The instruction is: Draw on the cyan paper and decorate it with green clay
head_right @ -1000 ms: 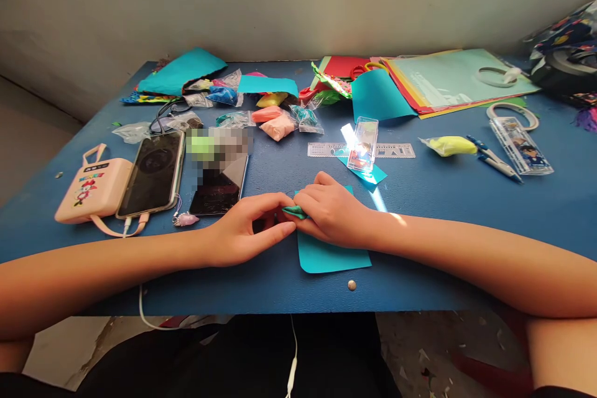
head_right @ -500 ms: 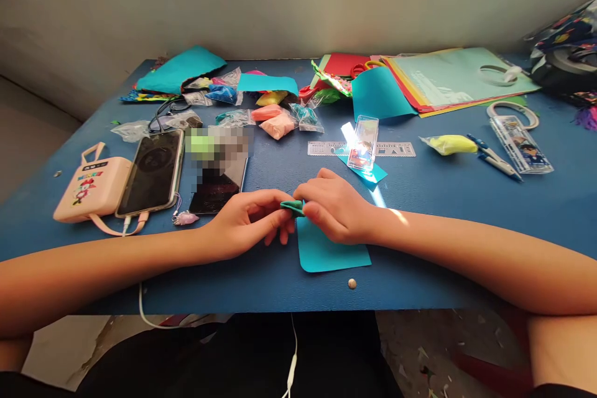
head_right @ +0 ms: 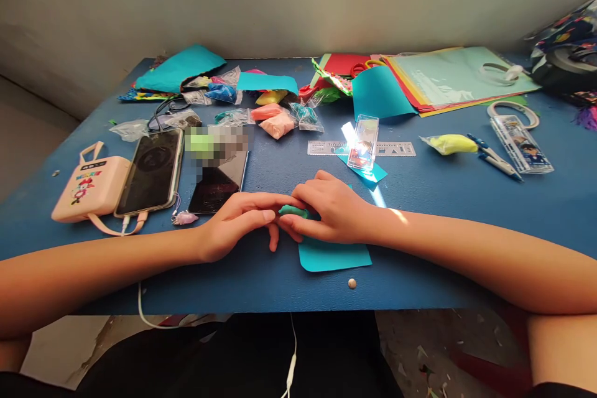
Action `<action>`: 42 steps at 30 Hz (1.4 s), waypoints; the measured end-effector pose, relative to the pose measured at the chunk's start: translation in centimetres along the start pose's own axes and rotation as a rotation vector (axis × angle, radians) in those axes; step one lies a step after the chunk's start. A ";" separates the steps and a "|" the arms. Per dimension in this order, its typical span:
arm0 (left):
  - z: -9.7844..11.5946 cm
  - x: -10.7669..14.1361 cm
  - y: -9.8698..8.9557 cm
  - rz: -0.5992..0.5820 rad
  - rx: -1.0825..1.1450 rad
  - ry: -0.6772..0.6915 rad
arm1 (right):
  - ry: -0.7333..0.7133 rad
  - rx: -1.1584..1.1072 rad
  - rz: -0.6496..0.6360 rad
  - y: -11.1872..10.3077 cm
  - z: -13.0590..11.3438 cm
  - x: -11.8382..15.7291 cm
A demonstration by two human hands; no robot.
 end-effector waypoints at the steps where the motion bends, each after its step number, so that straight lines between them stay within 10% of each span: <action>1: -0.1 0.0 0.0 -0.002 0.009 -0.007 | -0.021 0.028 0.007 0.0 0.0 0.0; 42: -0.5 -0.1 0.7 -0.127 0.059 -0.050 | -0.102 -0.033 -0.002 0.0 -0.7 0.1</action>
Point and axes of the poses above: each hand's wrist, its own x-axis away from the middle knuckle, its own y-axis out of the palm, z = x × y, the point moved 7 cm from there along -x, towards the middle knuckle, and after that the axes turned 13 degrees about z, right-handed, at the moved point
